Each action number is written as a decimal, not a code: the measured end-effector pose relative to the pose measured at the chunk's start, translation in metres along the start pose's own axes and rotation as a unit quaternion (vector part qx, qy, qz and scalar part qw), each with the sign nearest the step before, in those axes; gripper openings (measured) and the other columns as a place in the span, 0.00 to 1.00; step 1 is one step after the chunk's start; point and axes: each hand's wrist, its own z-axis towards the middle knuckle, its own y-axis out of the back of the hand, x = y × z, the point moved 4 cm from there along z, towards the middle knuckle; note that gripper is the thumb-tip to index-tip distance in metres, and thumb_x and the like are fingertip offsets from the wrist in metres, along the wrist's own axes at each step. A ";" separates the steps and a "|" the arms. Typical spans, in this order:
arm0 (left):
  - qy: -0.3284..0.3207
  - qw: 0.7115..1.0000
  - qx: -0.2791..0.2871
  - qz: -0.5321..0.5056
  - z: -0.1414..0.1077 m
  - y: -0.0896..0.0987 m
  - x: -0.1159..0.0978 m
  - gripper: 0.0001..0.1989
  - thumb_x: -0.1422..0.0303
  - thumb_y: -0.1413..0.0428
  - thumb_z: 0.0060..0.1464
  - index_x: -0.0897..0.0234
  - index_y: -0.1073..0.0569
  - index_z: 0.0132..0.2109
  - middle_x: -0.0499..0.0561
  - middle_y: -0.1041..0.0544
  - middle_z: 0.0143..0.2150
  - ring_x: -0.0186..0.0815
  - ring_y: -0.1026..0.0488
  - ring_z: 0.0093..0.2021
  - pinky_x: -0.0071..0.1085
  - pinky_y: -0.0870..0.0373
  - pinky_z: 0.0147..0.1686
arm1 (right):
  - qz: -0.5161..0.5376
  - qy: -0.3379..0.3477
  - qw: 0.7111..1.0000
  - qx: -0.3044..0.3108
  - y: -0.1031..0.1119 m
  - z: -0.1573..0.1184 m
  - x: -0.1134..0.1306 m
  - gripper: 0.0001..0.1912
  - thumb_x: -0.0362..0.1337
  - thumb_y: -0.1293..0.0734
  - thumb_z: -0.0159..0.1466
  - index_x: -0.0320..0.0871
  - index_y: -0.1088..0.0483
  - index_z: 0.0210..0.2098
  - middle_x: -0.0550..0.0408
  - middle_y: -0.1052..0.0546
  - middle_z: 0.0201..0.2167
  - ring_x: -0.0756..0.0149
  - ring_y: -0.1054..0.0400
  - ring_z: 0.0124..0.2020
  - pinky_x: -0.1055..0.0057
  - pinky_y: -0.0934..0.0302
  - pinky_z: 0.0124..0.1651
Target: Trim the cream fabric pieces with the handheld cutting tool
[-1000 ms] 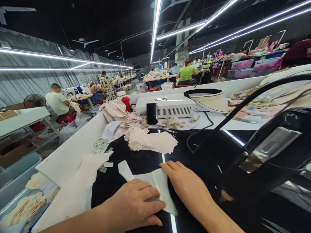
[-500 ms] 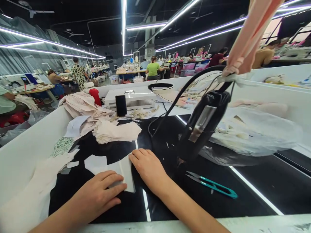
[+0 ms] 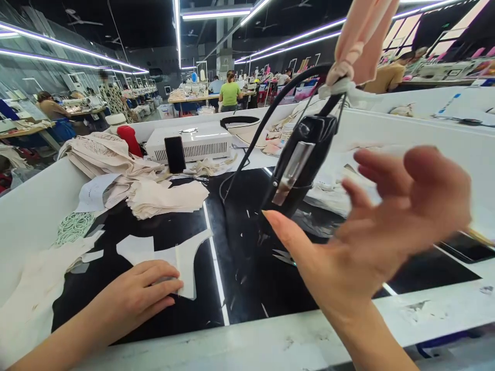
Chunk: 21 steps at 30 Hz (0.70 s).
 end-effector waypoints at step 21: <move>-0.049 0.999 0.009 -0.014 0.031 -0.012 -0.017 0.13 0.77 0.53 0.72 0.65 0.28 0.38 0.52 0.24 0.36 0.36 0.25 0.35 0.32 0.25 0.37 | 0.400 -0.166 0.901 0.035 -0.072 -0.017 0.024 0.23 0.49 0.23 0.61 0.52 0.34 0.48 0.61 0.24 0.32 0.66 0.30 0.23 0.67 0.30 0.24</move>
